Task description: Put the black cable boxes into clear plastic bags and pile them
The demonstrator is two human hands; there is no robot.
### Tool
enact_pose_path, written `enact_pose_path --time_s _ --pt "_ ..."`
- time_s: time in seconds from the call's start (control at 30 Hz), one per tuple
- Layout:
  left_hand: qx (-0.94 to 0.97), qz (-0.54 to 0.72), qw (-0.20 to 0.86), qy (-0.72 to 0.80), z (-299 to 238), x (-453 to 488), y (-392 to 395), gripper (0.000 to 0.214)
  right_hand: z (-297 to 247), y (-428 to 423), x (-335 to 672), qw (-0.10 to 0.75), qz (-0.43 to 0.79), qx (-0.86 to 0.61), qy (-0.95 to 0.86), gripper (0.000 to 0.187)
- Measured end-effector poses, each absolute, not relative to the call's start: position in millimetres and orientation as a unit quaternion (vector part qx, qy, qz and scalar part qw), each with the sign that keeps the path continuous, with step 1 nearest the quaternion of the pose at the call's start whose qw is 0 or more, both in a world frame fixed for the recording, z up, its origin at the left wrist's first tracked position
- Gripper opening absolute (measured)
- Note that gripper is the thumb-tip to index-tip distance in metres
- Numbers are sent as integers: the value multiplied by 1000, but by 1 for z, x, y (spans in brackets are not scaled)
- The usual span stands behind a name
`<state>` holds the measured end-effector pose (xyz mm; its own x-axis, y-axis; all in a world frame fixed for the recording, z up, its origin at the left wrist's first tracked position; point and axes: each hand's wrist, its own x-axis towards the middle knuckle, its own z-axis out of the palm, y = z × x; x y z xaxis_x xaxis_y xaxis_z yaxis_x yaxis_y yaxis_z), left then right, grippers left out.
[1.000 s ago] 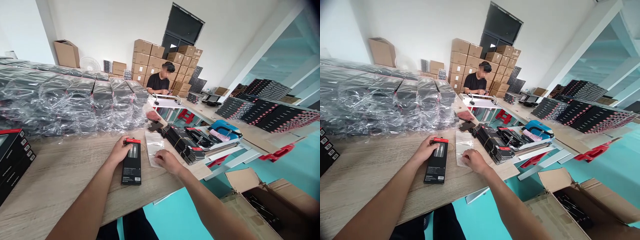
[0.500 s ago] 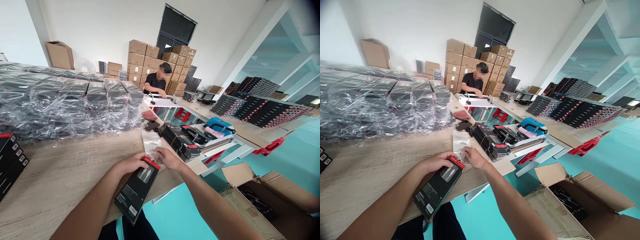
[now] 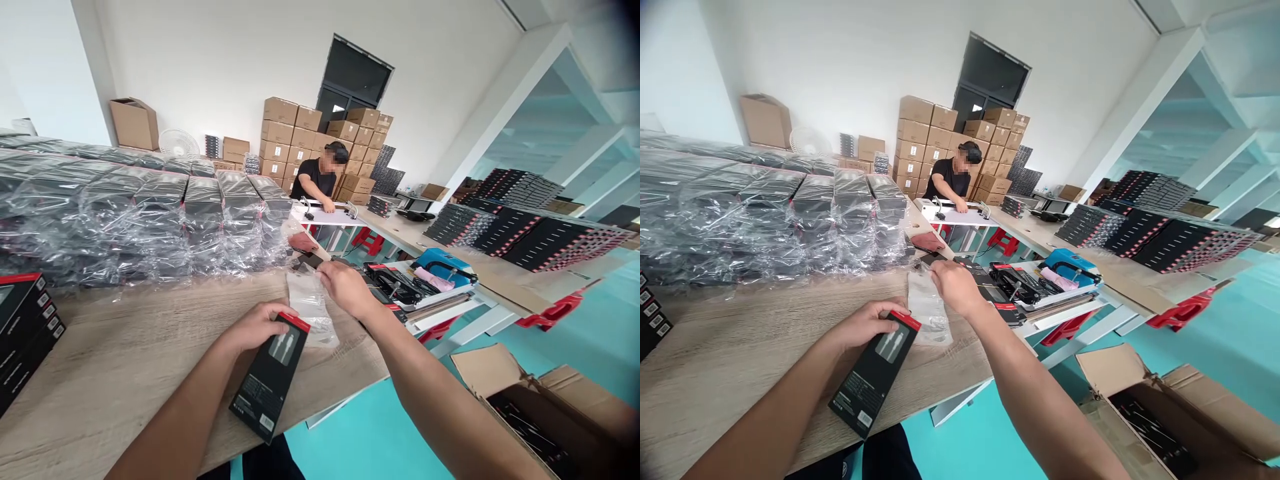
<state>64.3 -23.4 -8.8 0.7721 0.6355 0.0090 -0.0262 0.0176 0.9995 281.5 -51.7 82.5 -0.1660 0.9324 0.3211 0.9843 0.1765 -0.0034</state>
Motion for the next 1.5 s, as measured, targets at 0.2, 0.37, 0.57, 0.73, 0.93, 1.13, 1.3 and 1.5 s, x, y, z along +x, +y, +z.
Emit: enact_pose_path --time_s 0.2,0.37,0.57,0.73,0.93,1.13,1.3,1.5 --pt "679 308 598 294 -6 51 -10 23 64 -54 238 16 -132 -561 -817 21" --pt "696 314 575 294 -13 53 -10 15 51 -54 222 6 -103 -541 -835 21" --pt "685 329 573 306 -27 57 -3 13 43 -50 237 99 -47 -576 -810 22" --pt "678 329 569 330 -26 59 -4 18 31 -65 237 209 -11 -646 -734 25" --pt "674 337 558 346 -24 59 -6 19 19 -73 231 183 -50 -704 -685 13" --pt "681 339 558 332 -20 52 -3 18 5 -60 236 262 -43 -664 -699 10" --pt "586 315 697 266 -8 22 1 69 7 -36 253 467 -45 -658 -588 9" --pt "459 324 793 237 -1 5 1 57 8 -28 244 480 -19 -596 -643 10"
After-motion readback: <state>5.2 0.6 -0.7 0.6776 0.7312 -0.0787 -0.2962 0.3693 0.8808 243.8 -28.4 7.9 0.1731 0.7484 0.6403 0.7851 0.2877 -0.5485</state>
